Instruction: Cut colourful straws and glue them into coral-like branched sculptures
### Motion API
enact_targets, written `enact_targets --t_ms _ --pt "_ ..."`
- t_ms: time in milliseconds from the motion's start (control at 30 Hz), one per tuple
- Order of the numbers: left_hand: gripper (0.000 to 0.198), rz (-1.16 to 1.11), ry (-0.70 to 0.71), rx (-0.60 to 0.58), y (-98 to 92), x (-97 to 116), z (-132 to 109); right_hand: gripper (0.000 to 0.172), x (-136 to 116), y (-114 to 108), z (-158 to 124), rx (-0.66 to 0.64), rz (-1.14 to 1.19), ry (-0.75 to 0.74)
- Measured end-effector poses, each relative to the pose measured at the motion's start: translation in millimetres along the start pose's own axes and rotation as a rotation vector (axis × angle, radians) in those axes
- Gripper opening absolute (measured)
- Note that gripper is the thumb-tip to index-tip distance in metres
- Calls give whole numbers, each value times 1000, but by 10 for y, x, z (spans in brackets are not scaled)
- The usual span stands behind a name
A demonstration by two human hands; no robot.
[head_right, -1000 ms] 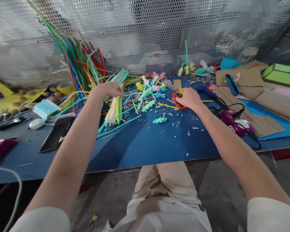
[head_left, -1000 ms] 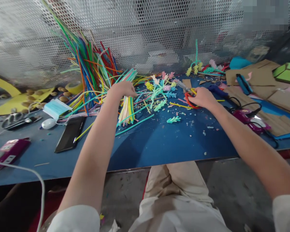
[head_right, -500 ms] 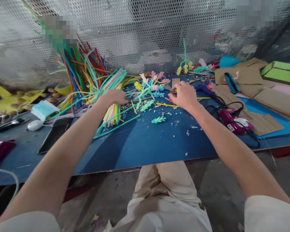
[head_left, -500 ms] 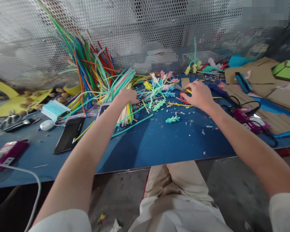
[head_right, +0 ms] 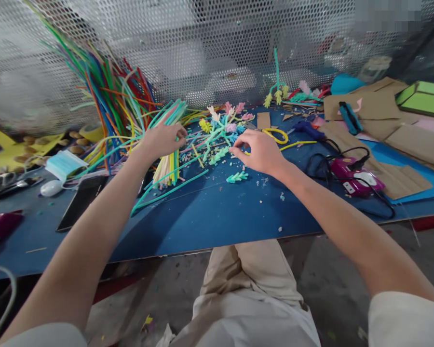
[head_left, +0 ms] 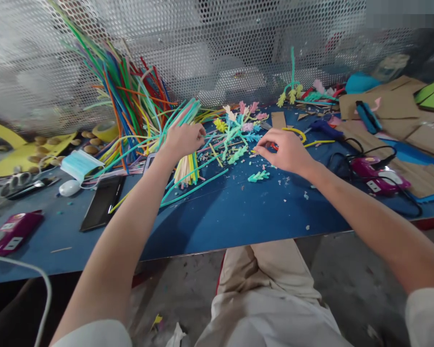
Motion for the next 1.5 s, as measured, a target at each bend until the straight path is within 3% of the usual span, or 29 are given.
enact_targets --t_ms 133,267,367,467,600,733,800,967,1233,1500 --pt "34 -101 34 179 -233 206 -137 20 2 8 5 32 49 -18" --pt "34 -322 228 255 -440 791 -368 34 -72 -4 -3 35 127 -76" --pt "34 -384 283 279 -472 1182 -483 26 -132 -36 -16 44 71 -122" --pt "31 -406 279 294 -407 1352 -514 23 -132 -96 -15 46 16 -146" --pt "35 -366 270 247 -216 1339 -585 23 -45 -182 2 -69 4 -161" --pt "42 -193 413 75 71 1368 -824 24 57 -255 -20 -291 16 -181" --pt "37 -160 451 40 183 1360 -942 26 93 -314 -33 -319 17 -182" --pt "25 -206 468 39 301 1263 -1070 28 113 -374 -51 -254 50 -163" --pt "25 -284 209 123 208 961 -1088 22 131 -299 -79 -86 22 -68" --pt "30 -275 158 223 149 926 -1111 20 -33 -178 -87 -31 53 -89"
Point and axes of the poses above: each hand's wrist, its own z-axis towards the middle knuckle, its own y-axis out of the palm, x = y × z, the point moved 6 cm from there along z, towards the middle knuckle, and after that the axes turned 5 degrees about z, right-handed, at the moved point
